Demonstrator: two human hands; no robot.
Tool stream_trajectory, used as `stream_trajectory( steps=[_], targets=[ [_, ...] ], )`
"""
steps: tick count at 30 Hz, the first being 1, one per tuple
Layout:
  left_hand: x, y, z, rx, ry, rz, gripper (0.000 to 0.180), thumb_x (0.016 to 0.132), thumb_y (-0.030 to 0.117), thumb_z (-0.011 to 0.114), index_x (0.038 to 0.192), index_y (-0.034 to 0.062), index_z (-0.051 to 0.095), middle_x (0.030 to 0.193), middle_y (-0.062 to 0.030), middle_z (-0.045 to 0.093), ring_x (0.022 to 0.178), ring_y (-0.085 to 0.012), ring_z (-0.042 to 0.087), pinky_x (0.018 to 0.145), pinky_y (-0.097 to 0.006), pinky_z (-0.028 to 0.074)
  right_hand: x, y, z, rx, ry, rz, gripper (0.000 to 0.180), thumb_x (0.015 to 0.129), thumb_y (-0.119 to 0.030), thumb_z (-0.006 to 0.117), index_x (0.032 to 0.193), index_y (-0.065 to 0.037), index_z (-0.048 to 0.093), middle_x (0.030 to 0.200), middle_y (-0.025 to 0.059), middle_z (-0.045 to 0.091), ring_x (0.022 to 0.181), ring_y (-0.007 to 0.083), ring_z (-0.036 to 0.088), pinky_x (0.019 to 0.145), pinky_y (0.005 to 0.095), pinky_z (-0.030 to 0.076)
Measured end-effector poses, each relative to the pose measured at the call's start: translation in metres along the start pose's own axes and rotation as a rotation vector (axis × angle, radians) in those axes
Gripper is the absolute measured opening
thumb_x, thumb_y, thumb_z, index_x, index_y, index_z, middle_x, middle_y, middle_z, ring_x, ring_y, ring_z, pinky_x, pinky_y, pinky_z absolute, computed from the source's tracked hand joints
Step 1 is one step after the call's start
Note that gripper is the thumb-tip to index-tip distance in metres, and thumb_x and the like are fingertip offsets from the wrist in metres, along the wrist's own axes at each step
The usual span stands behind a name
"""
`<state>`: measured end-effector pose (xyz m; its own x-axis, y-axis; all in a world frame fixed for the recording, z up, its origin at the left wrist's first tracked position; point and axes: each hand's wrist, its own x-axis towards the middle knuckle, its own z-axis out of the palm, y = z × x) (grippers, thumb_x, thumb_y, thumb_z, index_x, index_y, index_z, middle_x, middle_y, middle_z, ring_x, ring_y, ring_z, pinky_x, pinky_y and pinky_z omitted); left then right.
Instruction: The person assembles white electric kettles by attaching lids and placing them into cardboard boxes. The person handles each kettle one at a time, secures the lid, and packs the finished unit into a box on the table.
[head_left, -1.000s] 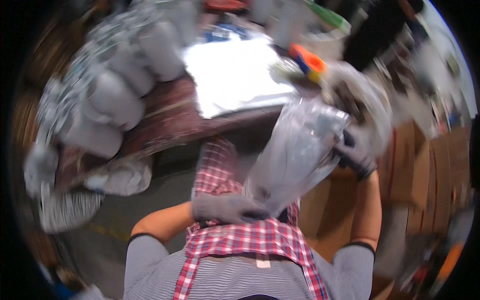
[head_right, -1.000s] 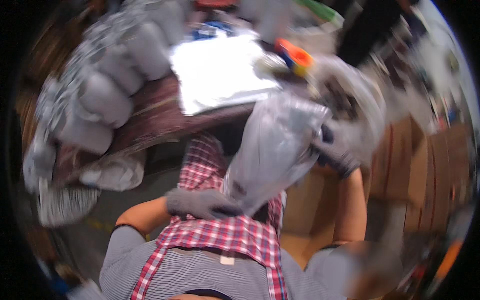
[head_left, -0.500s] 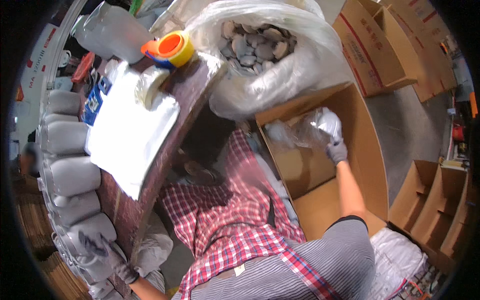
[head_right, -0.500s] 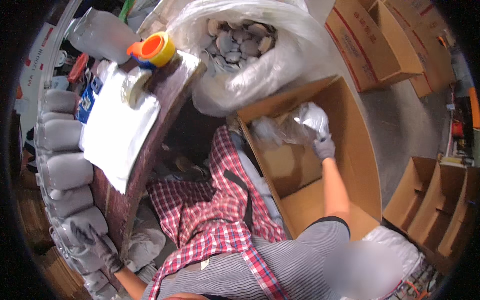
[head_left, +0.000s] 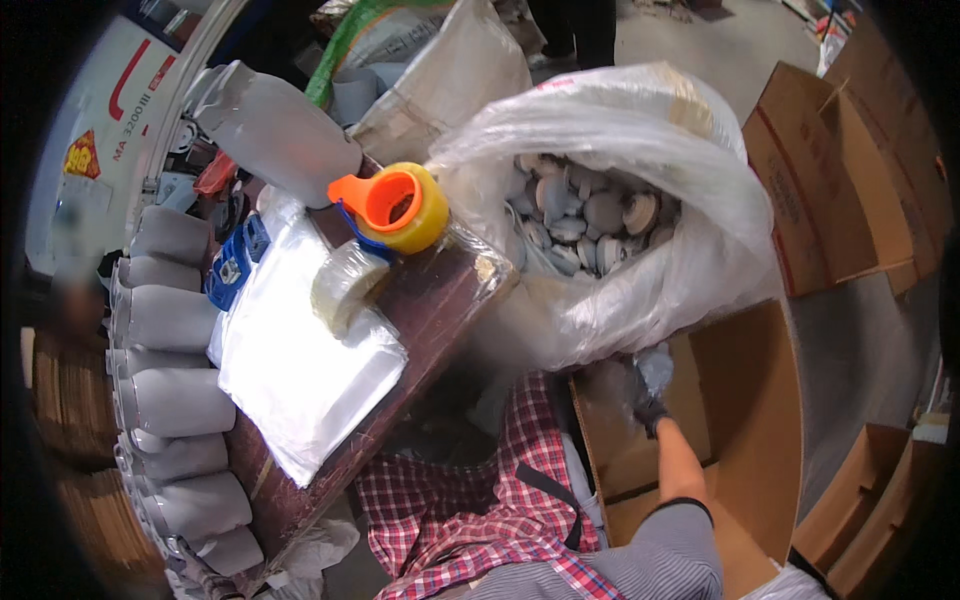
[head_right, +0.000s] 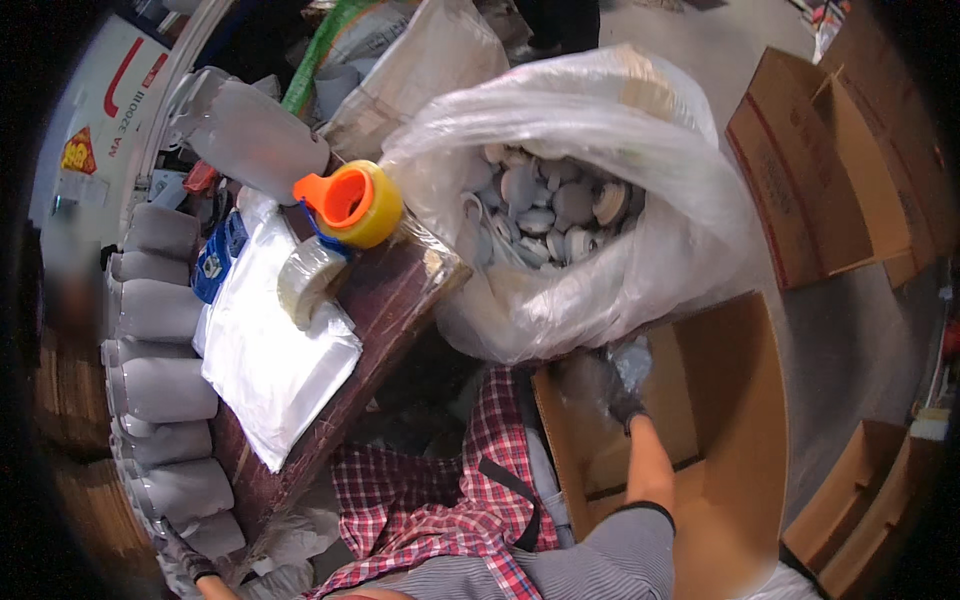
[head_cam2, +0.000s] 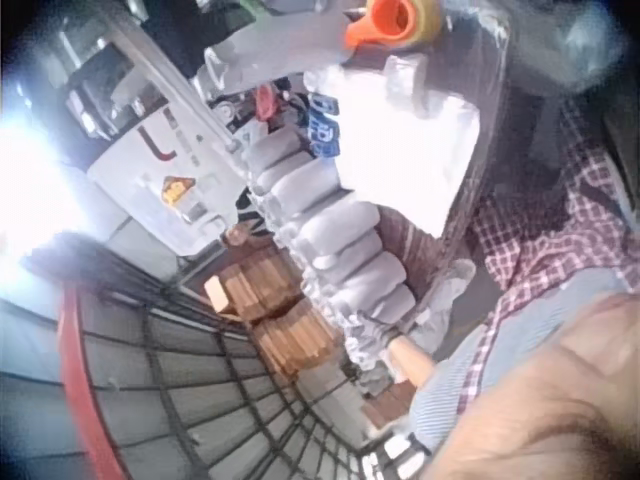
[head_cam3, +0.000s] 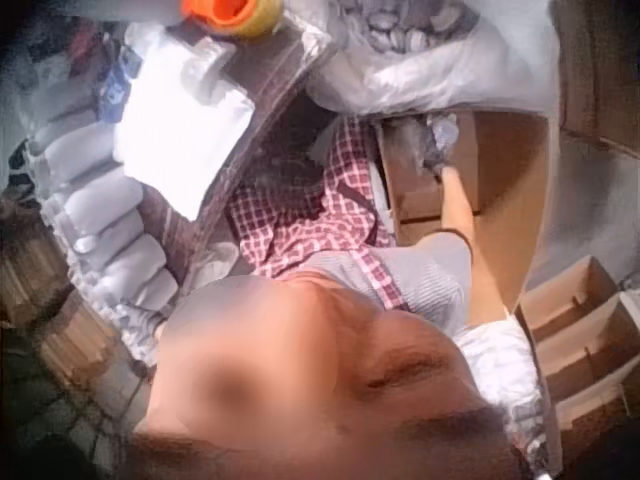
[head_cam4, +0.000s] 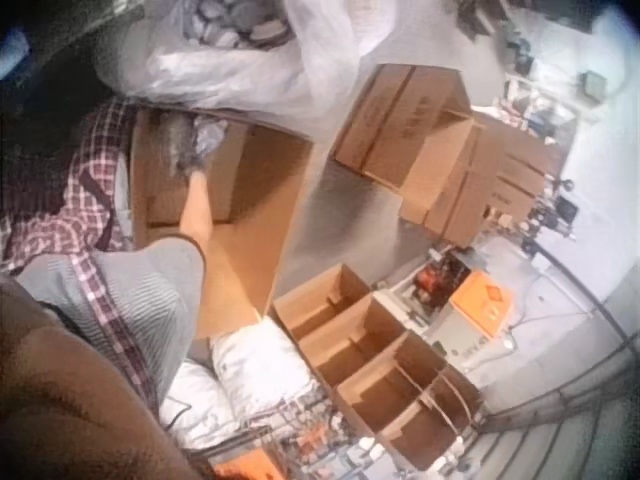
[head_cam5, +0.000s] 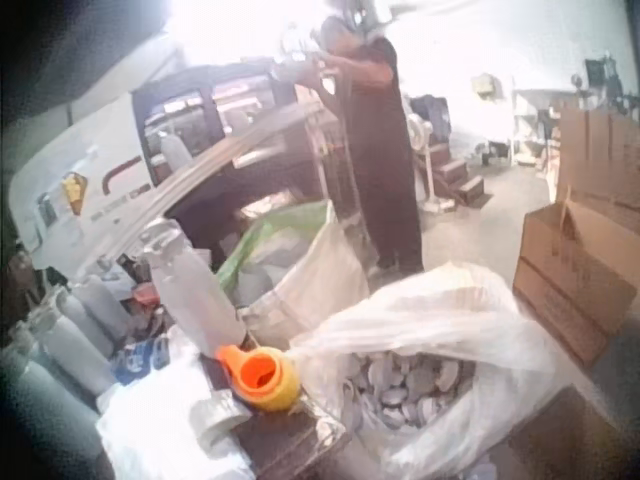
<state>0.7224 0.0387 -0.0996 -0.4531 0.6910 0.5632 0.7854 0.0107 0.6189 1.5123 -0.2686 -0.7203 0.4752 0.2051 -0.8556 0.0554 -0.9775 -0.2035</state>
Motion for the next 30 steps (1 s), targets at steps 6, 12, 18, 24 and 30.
stream_trajectory(
  steps=[6,12,18,24,30],
  targets=[
    [0.008,-0.05,0.011,-0.162,-0.032,-0.059,0.061,0.094,0.031,0.059,0.142,-0.0008,0.039,0.14,-0.0152,0.046,0.123,-0.0241,0.048,0.102,-0.036,0.04,-0.247,-0.199,-0.163,0.437,-0.44,-0.87,0.05,0.087,-0.04,0.069,0.119,-0.003,0.061,0.108,0.0063,0.065,0.101,0.0156,0.059,0.086,0.0295,0.048],
    [-0.03,-0.096,0.012,-0.26,-0.023,-0.133,0.063,0.094,0.033,0.061,0.142,-0.0007,0.039,0.139,-0.0161,0.047,0.122,-0.0246,0.049,0.101,-0.036,0.041,-0.141,-0.413,-0.188,0.579,0.495,-1.199,0.079,0.079,-0.049,0.072,0.139,-0.004,0.046,0.123,0.0163,0.059,0.112,0.0279,0.057,0.094,0.0414,0.046],
    [-0.035,-0.097,0.03,-0.306,-0.071,-0.126,0.066,0.093,0.035,0.062,0.142,-0.0007,0.039,0.138,-0.017,0.048,0.121,-0.0251,0.049,0.1,-0.036,0.043,-0.035,-0.479,-0.157,0.145,0.483,-0.518,0.115,0.068,-0.073,0.063,0.15,-0.005,0.023,0.151,0.0236,0.031,0.137,0.0369,0.037,0.106,0.0474,0.038],
    [-0.058,-0.093,0.018,-0.336,-0.082,-0.155,0.068,0.092,0.038,0.064,0.143,-0.0007,0.039,0.138,-0.0179,0.048,0.121,-0.0256,0.05,0.099,-0.036,0.044,-0.069,-0.476,-0.127,0.0,0.728,-0.612,0.098,0.074,-0.07,0.057,0.151,-0.019,0.023,0.121,0.026,0.06,0.104,0.0446,0.061,0.088,0.0522,0.048],
    [-0.086,0.044,0.026,-0.549,0.01,-0.376,0.06,0.094,0.032,0.062,0.141,-0.0006,0.041,0.131,-0.016,0.052,0.111,-0.0252,0.055,0.09,-0.035,0.048,-0.049,-0.449,-0.144,0.431,0.844,-0.835,0.089,0.075,-0.061,0.065,0.137,-0.001,0.041,0.121,0.0262,0.059,0.111,0.0427,0.057,0.092,0.0476,0.046]
  ],
)
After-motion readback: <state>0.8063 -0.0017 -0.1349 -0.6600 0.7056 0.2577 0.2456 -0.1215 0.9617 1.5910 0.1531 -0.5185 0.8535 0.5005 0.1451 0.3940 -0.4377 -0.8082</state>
